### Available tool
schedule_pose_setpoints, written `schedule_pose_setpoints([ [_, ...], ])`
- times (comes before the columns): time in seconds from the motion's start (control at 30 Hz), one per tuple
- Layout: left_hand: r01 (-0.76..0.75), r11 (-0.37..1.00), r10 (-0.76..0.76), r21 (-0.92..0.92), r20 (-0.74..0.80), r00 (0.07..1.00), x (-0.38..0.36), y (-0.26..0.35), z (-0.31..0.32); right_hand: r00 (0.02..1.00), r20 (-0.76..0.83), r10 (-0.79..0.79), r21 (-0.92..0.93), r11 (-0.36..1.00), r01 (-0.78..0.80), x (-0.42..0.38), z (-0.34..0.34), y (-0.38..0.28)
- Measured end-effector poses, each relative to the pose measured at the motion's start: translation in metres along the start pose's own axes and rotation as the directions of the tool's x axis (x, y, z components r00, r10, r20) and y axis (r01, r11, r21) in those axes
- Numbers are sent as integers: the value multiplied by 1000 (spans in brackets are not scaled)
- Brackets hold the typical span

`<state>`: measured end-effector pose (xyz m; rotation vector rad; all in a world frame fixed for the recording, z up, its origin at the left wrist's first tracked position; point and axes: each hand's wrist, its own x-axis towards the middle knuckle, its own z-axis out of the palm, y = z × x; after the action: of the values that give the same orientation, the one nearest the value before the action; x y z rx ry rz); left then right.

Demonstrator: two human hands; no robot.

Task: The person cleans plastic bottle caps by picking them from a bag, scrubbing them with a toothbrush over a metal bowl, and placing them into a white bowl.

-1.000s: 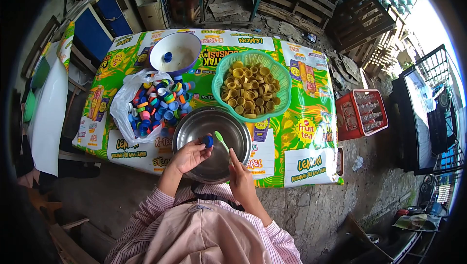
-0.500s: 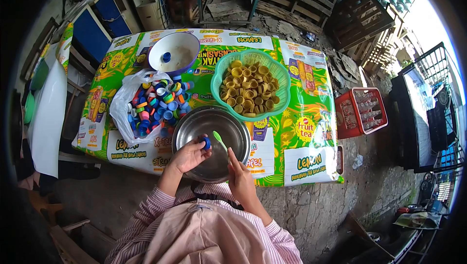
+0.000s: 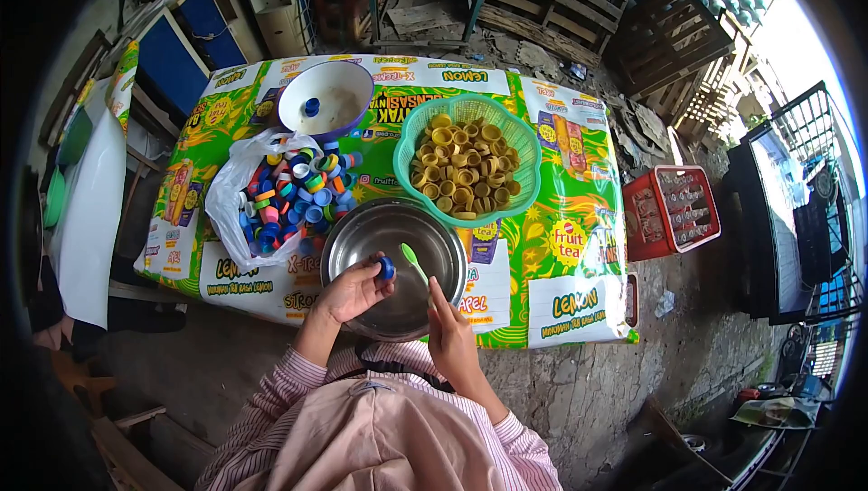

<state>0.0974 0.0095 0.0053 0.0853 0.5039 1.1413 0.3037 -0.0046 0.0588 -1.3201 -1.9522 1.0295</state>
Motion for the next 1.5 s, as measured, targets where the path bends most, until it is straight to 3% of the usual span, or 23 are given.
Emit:
schedule_pose_setpoints([
  [0.1,-46,999,47,-16,20,999,-1,0,5,990,-19,-139,61,988,140,-2,6,-2],
  [0.13,-50,999,50,-14,7,999,-1,1,7,998,16,-53,56,997,52,-2,5,0],
  [0.37,-70,994,68,-79,-30,997,3,-1,4,999,9,-37,48,998,37,-2,6,-1],
  [0.4,-70,994,68,-80,-29,997,3,-2,2,1000,9,16,-21,1000,-16,-1,3,-2],
  [0.53,-54,994,52,-92,-27,998,1,-1,13,996,25,-81,26,996,80,-3,5,-5],
  [0.63,-41,998,40,-47,-34,999,-1,0,17,1000,18,20,-20,1000,-20,1,2,-2],
  [0.7,-23,999,23,-41,-8,1000,-2,2,13,1000,1,-2,12,1000,2,-1,3,-1],
  [0.77,-19,998,22,-52,46,999,1,-1,4,993,9,-114,43,993,114,-3,5,-3],
  [0.9,-23,994,33,-108,93,995,2,-2,-3,999,21,34,-11,999,-34,-1,0,1],
  [0.97,-72,994,73,-77,6,997,2,-3,0,999,-4,-46,18,999,46,-5,3,2],
  [1.03,-82,991,89,-103,58,994,3,-2,3,996,26,-83,56,995,81,-4,6,2],
  [1.1,-41,990,41,-132,-6,999,2,-4,1,998,52,-21,55,998,18,-1,4,5],
  [1.23,-51,993,58,-103,68,996,2,-5,8,994,37,-99,9,995,99,-1,2,1],
  [1.3,-26,999,27,-23,19,999,4,-7,2,999,31,-36,8,999,35,1,3,2],
  [1.33,-21,1000,21,-23,23,1000,4,-9,1,989,105,107,-41,994,-103,3,-4,-3],
  [1.43,-36,999,36,-22,14,999,2,-12,7,997,5,-78,7,997,78,2,-7,2],
  [1.5,-121,992,120,-37,-28,992,2,-16,9,995,47,-89,1,996,89,1,-10,0],
])
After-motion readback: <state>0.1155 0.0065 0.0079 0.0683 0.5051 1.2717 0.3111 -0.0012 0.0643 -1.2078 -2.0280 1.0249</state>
